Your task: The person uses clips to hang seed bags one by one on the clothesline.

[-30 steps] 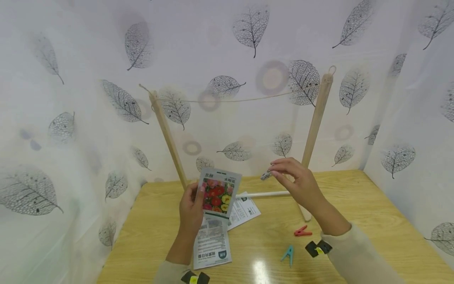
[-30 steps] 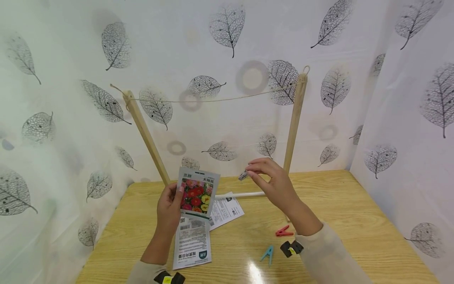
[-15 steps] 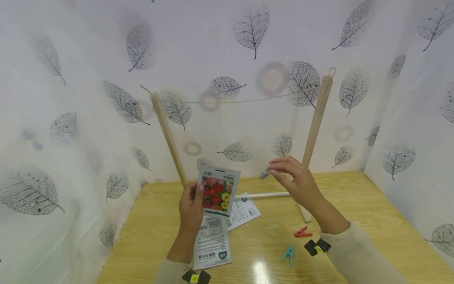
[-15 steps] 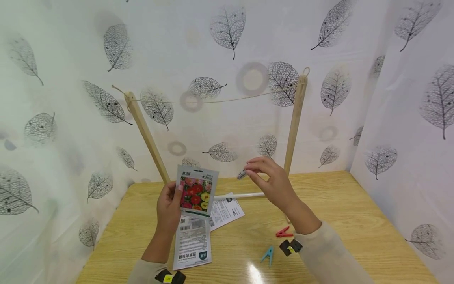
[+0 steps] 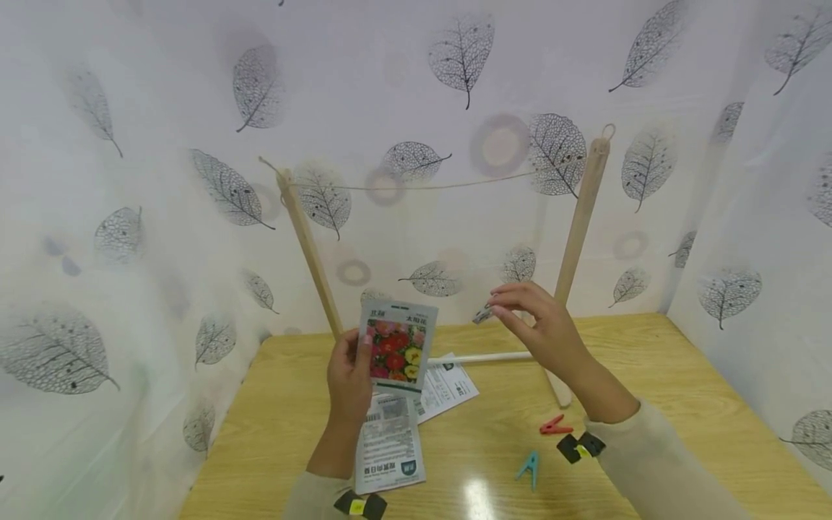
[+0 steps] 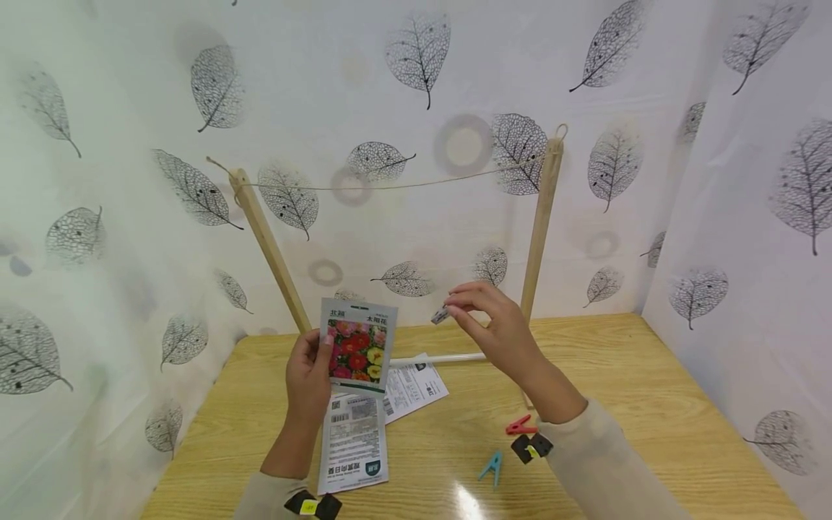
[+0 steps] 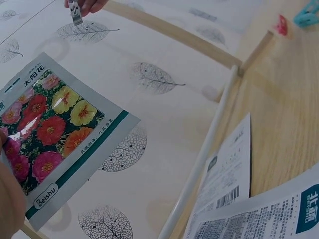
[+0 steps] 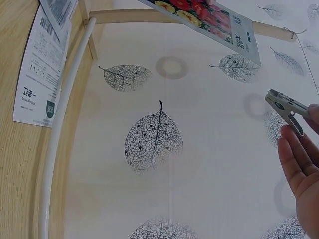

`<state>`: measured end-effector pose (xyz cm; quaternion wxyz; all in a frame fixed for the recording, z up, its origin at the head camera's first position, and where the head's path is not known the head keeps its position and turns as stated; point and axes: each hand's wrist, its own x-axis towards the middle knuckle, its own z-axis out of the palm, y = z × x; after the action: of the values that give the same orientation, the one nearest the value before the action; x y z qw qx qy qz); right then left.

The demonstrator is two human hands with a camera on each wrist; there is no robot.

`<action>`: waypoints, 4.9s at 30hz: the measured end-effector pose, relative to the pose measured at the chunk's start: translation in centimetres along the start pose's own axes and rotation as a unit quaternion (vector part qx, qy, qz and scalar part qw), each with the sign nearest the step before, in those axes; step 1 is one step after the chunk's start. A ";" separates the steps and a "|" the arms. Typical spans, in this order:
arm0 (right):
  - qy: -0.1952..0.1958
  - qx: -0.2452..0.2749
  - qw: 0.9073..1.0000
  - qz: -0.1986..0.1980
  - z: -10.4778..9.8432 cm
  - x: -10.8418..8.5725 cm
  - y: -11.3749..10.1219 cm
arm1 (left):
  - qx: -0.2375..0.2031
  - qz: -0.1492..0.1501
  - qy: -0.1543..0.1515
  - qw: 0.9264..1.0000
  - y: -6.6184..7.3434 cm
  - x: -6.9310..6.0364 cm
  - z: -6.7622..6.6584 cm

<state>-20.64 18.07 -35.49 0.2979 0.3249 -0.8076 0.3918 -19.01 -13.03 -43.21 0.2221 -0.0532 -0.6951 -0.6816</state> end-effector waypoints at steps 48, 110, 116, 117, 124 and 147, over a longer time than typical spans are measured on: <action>-0.007 0.005 0.999 -0.039 -0.5 2.5 -1.2 | -0.001 0.040 0.033 0.999 0.5 0.6 -0.1; 0.035 0.021 0.992 -0.118 -0.7 6.5 -3.6 | -0.031 0.030 0.064 0.997 2.6 2.0 -0.4; 0.037 0.019 0.992 -0.122 -0.8 7.1 -3.9 | -0.027 0.038 0.071 0.996 3.2 2.3 -0.6; 0.038 0.018 0.992 -0.122 -0.9 7.2 -3.9 | -0.026 0.040 0.071 0.996 3.4 2.4 -0.6; 0.038 0.014 0.992 -0.120 -1.1 7.6 -3.9 | -0.030 0.040 0.074 0.996 4.0 2.8 -0.7; 0.046 0.001 0.987 -0.153 -1.1 9.9 -4.7 | -0.054 0.043 0.093 0.993 4.2 4.0 -1.3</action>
<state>-22.87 13.82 -25.54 0.3905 0.4267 -0.7336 0.3568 -20.68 -14.89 -37.87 0.3119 -0.0315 -0.6307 -0.7099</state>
